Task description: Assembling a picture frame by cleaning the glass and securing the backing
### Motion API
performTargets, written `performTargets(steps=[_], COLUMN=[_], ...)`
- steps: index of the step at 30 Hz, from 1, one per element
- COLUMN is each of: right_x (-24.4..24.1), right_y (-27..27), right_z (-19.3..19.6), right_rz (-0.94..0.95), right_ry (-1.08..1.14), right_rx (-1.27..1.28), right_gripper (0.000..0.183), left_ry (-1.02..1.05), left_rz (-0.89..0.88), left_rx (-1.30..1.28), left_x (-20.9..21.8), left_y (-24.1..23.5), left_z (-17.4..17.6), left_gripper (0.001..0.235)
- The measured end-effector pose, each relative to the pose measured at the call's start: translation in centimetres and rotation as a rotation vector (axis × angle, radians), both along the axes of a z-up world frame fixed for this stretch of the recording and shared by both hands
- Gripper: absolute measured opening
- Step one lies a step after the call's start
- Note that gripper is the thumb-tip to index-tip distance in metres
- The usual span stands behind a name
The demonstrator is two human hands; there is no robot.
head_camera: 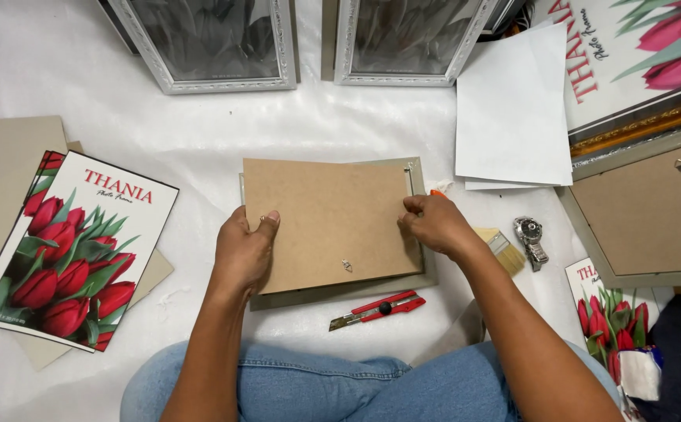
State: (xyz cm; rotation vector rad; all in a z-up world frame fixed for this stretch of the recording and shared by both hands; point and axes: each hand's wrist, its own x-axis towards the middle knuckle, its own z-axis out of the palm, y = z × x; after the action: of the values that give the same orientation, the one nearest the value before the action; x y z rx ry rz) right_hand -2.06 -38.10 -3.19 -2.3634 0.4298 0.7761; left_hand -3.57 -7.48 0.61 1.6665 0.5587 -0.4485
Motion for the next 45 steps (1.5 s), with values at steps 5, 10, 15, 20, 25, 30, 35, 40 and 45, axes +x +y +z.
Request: performTargets(steps=[5, 10, 15, 20, 25, 30, 35, 40, 45], right_x=[0.1, 0.0, 0.3, 0.3, 0.5, 0.4, 0.2, 0.4, 0.4], right_y=[0.3, 0.1, 0.2, -0.6, -1.8, -1.3, -1.5, -1.3, -1.2], right_z=[0.5, 0.0, 0.1, -0.9, -2.8, -1.8, -2.4, -1.4, -1.6], right_rz=[0.006, 0.004, -0.005, -0.001, 0.009, 0.025, 0.048, 0.077, 0.078], right_ry=[0.015, 0.050, 0.049, 0.068, 0.056, 0.064, 0.077, 0.090, 0.080], right_rx=[-0.011, -0.041, -0.024, -0.030, -0.066, -0.065, -0.068, -0.096, -0.112], right_gripper=[0.051, 0.052, 0.058, 0.053, 0.046, 0.046, 0.046, 0.048, 0.048], left_ry=[0.008, 0.024, 0.020, 0.027, 0.030, 0.038, 0.007, -0.021, 0.085], left_rz=[0.000, -0.004, 0.019, 0.012, -0.017, -0.144, -0.141, -0.241, -0.435], left_rx=[0.001, -0.003, -0.023, -0.025, 0.004, 0.228, 0.279, 0.426, 0.507], left_x=[-0.2, -0.2, -0.1, -0.2, -0.3, -0.1, -0.1, -0.1, 0.3], left_y=[0.2, -0.1, -0.1, -0.5, -0.5, -0.3, -0.7, 0.3, 1.5], left_z=[0.3, 0.1, -1.4, -1.1, -1.1, -1.8, -1.4, -2.2, -3.4], left_gripper=[0.030, 0.029, 0.028, 0.028, 0.030, 0.041, 0.047, 0.045, 0.055])
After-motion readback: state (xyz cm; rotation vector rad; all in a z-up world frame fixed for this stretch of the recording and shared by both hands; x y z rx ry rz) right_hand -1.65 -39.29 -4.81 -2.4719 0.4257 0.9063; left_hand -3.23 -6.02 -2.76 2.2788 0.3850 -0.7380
